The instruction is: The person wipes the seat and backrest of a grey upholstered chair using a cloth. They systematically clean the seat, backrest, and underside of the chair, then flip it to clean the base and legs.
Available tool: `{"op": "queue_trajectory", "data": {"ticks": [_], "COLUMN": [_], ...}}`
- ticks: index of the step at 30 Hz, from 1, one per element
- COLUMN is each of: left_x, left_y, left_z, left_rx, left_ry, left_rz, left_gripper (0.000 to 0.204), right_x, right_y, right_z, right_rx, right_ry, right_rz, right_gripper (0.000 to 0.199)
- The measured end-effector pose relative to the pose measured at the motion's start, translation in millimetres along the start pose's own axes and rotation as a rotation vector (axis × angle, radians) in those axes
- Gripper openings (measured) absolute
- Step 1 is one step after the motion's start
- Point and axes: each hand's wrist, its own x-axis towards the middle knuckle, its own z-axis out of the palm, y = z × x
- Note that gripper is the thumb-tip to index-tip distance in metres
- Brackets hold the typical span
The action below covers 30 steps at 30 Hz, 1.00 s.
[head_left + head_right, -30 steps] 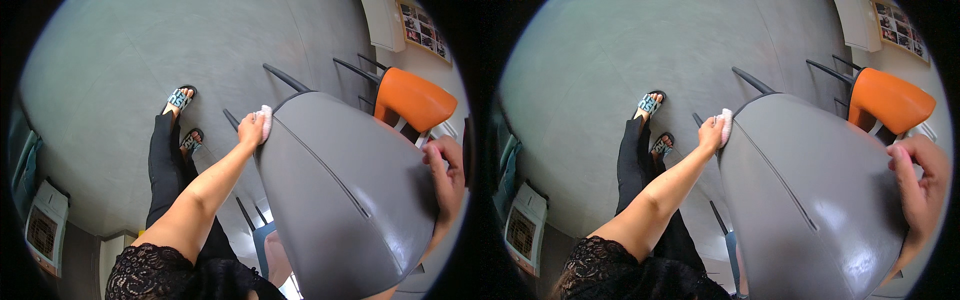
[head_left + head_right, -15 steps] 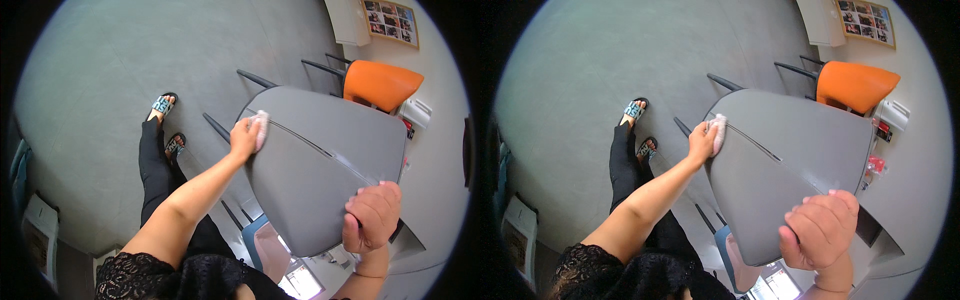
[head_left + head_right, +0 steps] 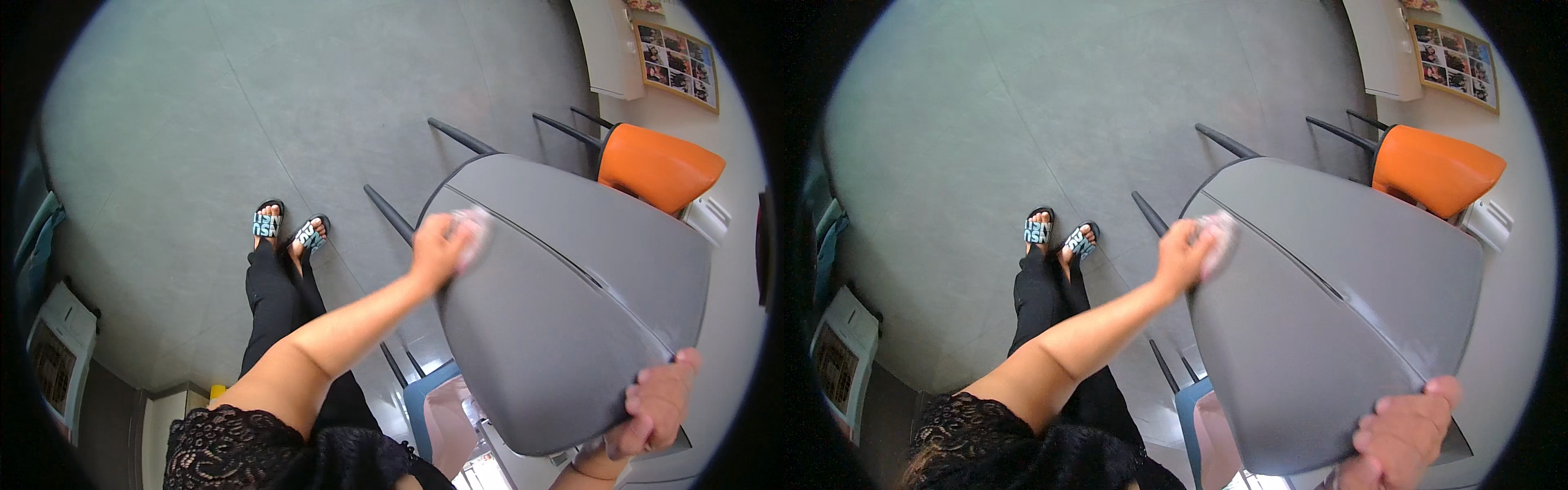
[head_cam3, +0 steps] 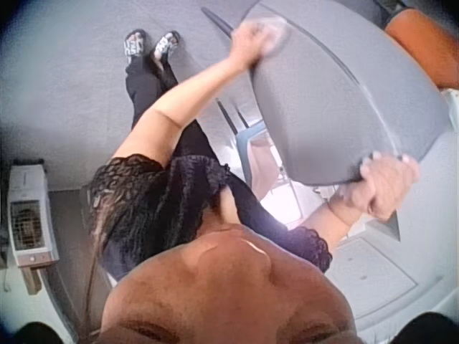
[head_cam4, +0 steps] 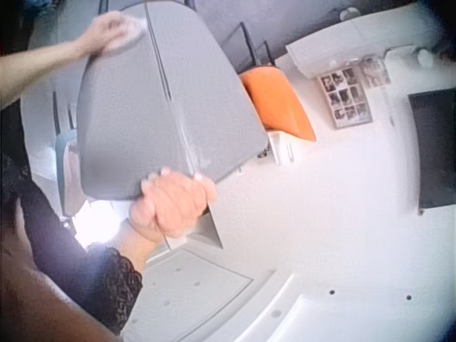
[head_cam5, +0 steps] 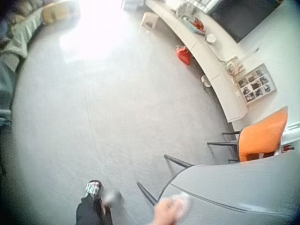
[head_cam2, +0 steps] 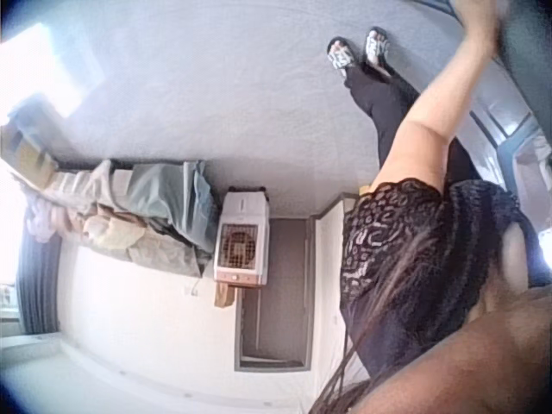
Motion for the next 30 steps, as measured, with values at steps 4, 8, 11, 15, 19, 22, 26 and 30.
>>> {"op": "queue_trajectory", "data": {"ticks": [4, 8, 11, 15, 19, 22, 26, 30], "left_x": [60, 5, -69, -97, -38, -5, 3, -75], "left_y": [-126, -18, 107, 141, -1, -71, -8, 181], "left_z": [-8, 5, -8, -18, -7, -25, -6, -10], "left_rx": [0.077, 0.084, -0.246, -0.307, 0.036, 0.234, 0.137, -0.198], "left_ry": [0.171, 0.013, -0.105, -0.189, 0.031, 0.013, -0.093, -0.209], "left_rz": [-0.459, -0.212, 0.463, 0.739, -0.063, -0.576, -0.434, 0.361], "left_gripper": [0.046, 0.036, 0.034, 0.037, 0.023, 0.039, 0.033, 0.024], "right_x": [-9, -22, -13, 5, 3, 4, 5, 4], "right_y": [12, 27, 12, -3, 2, 3, 8, 10], "right_z": [3, 4, 0, 26, 21, 25, 28, 26], "right_rx": [-0.022, -0.032, -0.004, 0.035, 0.084, 0.152, 0.219, 0.234], "right_ry": [0.080, 0.091, 0.047, 0.228, 0.235, 0.296, 0.307, 0.330], "right_rz": [-0.087, -0.083, -0.029, -0.016, -0.070, -0.104, -0.122, -0.179], "right_gripper": [0.018, 0.019, 0.017, 0.024, 0.022, 0.020, 0.015, 0.019]}}
